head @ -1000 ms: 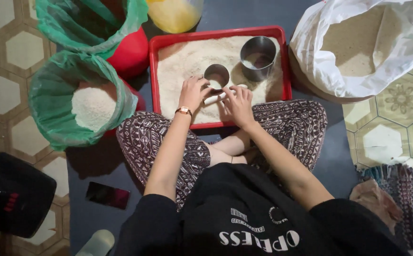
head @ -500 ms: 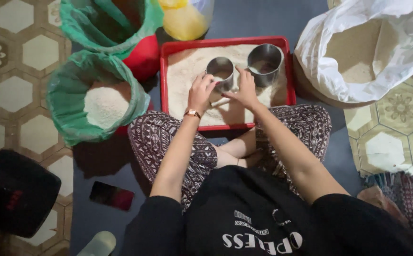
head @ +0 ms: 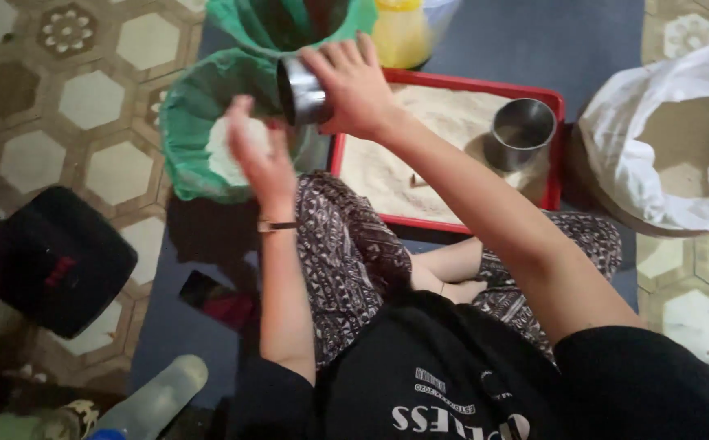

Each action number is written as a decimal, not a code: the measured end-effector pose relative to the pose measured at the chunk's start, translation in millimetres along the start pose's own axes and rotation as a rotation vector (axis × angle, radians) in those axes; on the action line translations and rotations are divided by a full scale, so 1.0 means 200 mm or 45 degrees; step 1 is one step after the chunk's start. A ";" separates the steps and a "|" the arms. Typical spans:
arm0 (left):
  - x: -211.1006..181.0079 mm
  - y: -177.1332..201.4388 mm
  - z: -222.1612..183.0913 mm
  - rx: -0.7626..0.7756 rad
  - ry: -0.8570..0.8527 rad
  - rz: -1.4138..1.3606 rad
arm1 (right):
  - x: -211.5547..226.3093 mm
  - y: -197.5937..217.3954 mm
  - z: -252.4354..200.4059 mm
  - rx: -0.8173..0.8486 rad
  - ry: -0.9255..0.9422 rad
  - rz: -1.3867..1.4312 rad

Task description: A person sitting on the floor scoops rice from a red tray into green and white bags using small metal cups.

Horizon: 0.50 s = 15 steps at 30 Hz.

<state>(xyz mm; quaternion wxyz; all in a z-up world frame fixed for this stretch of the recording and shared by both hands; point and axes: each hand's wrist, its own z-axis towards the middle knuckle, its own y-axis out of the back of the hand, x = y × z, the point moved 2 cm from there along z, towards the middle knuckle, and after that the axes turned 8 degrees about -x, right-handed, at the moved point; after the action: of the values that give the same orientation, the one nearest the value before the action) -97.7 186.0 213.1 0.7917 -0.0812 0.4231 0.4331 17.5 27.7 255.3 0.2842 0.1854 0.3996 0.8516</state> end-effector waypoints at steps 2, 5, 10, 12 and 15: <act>0.14 0.16 0.10 -0.093 -0.022 0.345 | 0.05 -0.20 0.04 0.017 0.126 -0.176; 0.54 0.26 0.13 -0.072 0.153 0.949 | 0.12 -0.38 0.10 0.031 0.254 -0.424; 0.70 0.29 0.11 0.169 0.414 1.241 | 0.21 -0.56 0.18 -0.016 0.383 -0.681; 0.70 0.27 0.12 0.179 0.418 1.276 | 0.21 -0.57 0.24 0.114 0.462 -0.920; 0.67 0.28 0.13 0.201 0.456 1.262 | 0.12 -0.57 0.26 0.055 0.459 -0.866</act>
<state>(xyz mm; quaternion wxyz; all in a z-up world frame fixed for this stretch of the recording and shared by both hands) -88.0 315.5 142.3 0.4112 0.1155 0.5706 0.7015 64.7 131.5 199.9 0.4716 -0.1045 0.4998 0.7189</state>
